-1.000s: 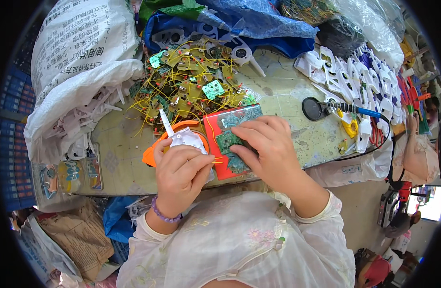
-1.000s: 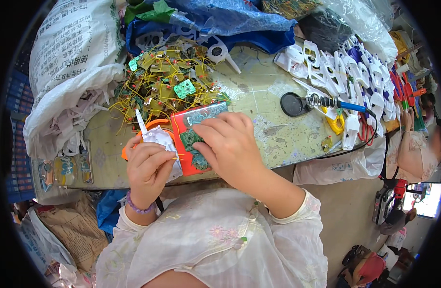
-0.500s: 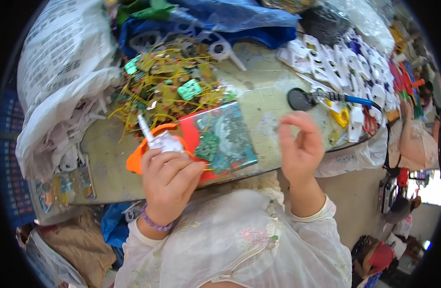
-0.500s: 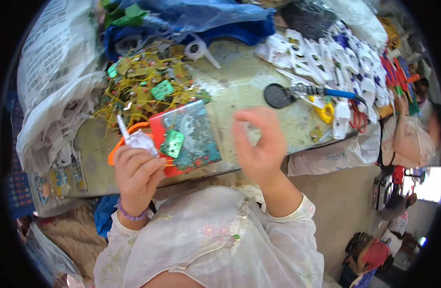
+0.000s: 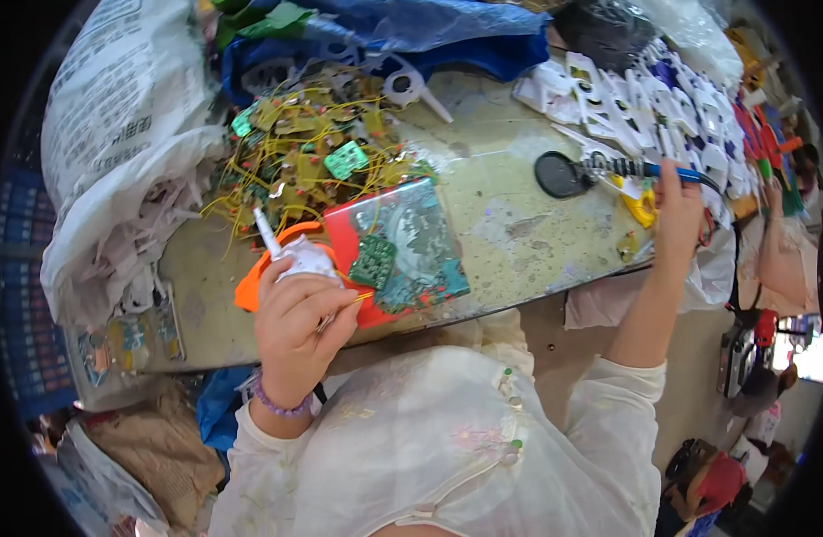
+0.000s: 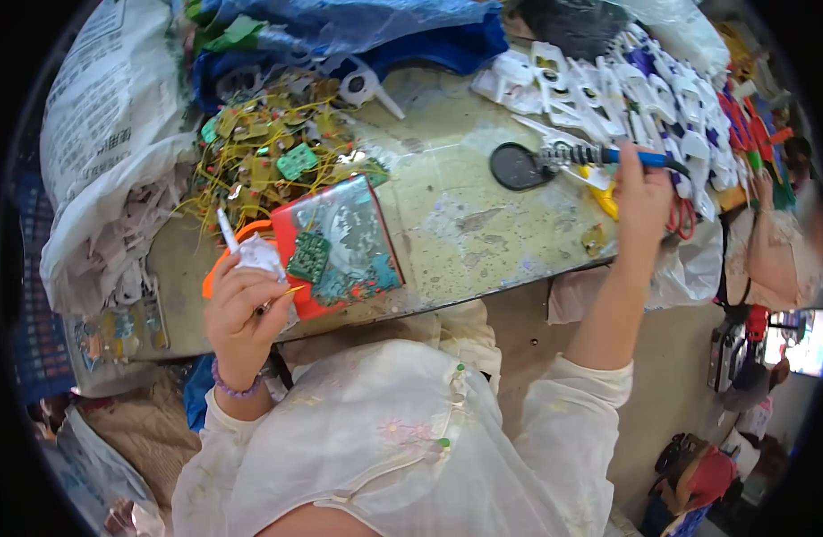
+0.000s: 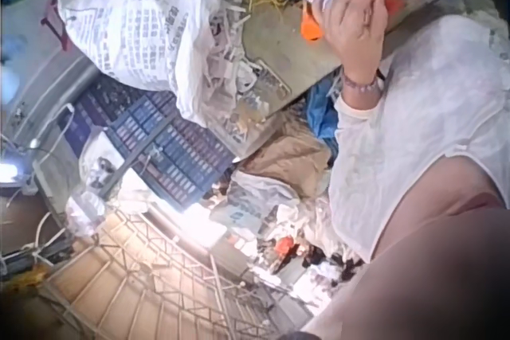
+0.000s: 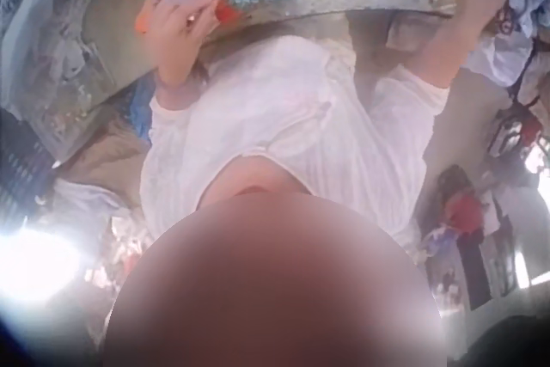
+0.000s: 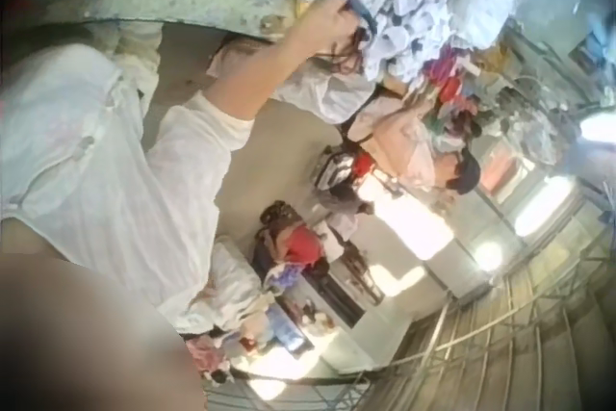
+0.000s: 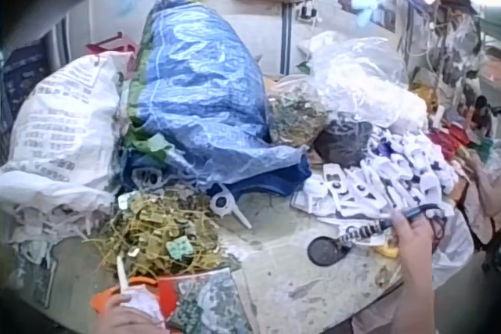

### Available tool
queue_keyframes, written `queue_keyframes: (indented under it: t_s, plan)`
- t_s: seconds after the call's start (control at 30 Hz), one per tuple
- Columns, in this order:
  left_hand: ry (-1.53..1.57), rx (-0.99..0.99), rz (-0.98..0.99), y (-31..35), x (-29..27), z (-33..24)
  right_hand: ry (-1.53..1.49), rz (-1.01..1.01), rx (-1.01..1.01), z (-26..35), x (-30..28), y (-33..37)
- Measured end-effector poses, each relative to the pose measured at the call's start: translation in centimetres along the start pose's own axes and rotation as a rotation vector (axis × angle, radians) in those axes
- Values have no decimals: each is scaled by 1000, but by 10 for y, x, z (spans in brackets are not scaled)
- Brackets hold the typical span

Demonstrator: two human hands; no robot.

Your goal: Soldering electronic circuit boards and wiring into plastic toy housings at a factory workbench.

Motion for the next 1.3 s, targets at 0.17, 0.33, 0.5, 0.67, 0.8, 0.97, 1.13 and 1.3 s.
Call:
queue_keyframes:
  t_s: [0.17, 0.33, 0.5, 0.67, 0.8, 0.97, 1.13, 1.3]
  plan:
    - [114, -27, -93, -6, -3, -2, 45, -482, -221, 67, -103, 26]
    - [59, 10, -5, -14, 7, -5, 175, -364, -967, 135, -68, 140]
    - [123, -129, 82, -6, 14, 10, -217, 405, -805, 133, 41, 207]
    - [113, -128, 105, -7, 14, 7, -355, 524, -779, 124, 62, 225]
    - [139, -142, 93, -6, 14, 10, -415, 640, -823, 124, 72, 228]
    - [158, -191, 98, -5, 16, 13, -429, 665, -828, 123, 83, 235]
    - [166, -197, 88, -6, 15, 13, -428, 634, -825, 120, 83, 235]
    - [160, -187, 87, -6, 15, 10, -408, 644, -814, 120, 85, 235]
Point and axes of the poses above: each hand's wrist, its own y-axis away from the middle knuckle, its own x-axis out of the palm, z = x × y, the point moved 9 cm from there along -y, towards the middle knuckle, and after that the axes turned 1 degree about y, right-handed, at the moved point
